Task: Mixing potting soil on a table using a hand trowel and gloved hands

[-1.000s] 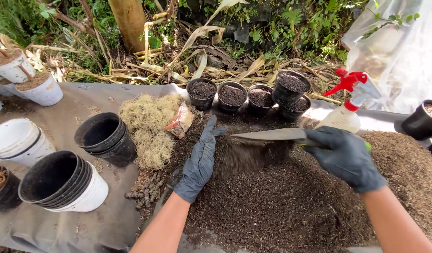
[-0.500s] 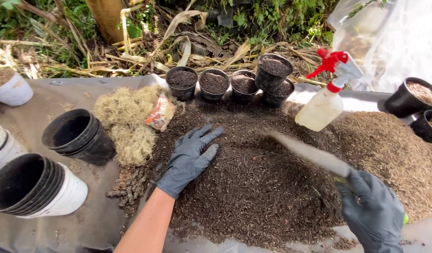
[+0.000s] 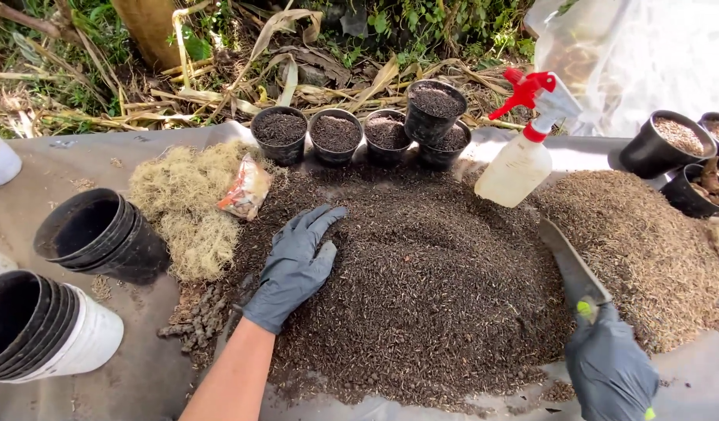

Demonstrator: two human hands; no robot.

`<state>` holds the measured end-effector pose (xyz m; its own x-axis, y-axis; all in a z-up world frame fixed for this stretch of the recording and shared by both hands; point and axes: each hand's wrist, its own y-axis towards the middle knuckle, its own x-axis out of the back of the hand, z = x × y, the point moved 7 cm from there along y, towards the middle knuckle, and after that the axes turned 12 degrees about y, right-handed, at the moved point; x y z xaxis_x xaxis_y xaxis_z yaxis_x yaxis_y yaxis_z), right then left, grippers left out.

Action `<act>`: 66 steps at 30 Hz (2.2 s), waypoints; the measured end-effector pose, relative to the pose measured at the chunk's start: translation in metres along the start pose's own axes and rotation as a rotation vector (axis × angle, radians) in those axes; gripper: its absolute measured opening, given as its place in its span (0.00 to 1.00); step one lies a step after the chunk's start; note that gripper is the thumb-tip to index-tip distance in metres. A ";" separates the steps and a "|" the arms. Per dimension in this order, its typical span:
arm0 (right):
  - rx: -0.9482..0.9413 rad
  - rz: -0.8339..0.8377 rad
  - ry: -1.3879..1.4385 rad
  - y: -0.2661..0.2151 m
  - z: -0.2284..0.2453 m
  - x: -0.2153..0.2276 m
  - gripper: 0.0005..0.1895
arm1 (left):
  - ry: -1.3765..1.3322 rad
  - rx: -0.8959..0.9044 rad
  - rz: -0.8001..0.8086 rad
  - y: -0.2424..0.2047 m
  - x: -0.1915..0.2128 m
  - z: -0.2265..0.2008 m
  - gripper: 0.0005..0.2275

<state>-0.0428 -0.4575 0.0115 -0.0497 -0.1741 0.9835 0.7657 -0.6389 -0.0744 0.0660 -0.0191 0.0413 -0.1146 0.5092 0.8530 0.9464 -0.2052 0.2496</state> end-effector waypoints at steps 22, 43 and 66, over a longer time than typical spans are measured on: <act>0.653 -0.534 -0.017 0.051 0.091 0.009 0.22 | -0.077 0.094 -0.099 0.001 -0.018 0.027 0.25; 0.461 0.091 0.257 0.012 0.120 0.039 0.21 | -0.078 0.141 -0.056 0.001 -0.020 0.029 0.27; 0.905 -0.254 0.339 -0.029 0.136 0.079 0.21 | -0.166 0.115 -0.209 -0.001 0.018 -0.002 0.19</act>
<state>0.0188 -0.3508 0.1134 -0.3521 -0.4063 0.8432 0.9002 0.0996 0.4239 0.0618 -0.0117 0.0574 -0.2690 0.6621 0.6995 0.9365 0.0101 0.3505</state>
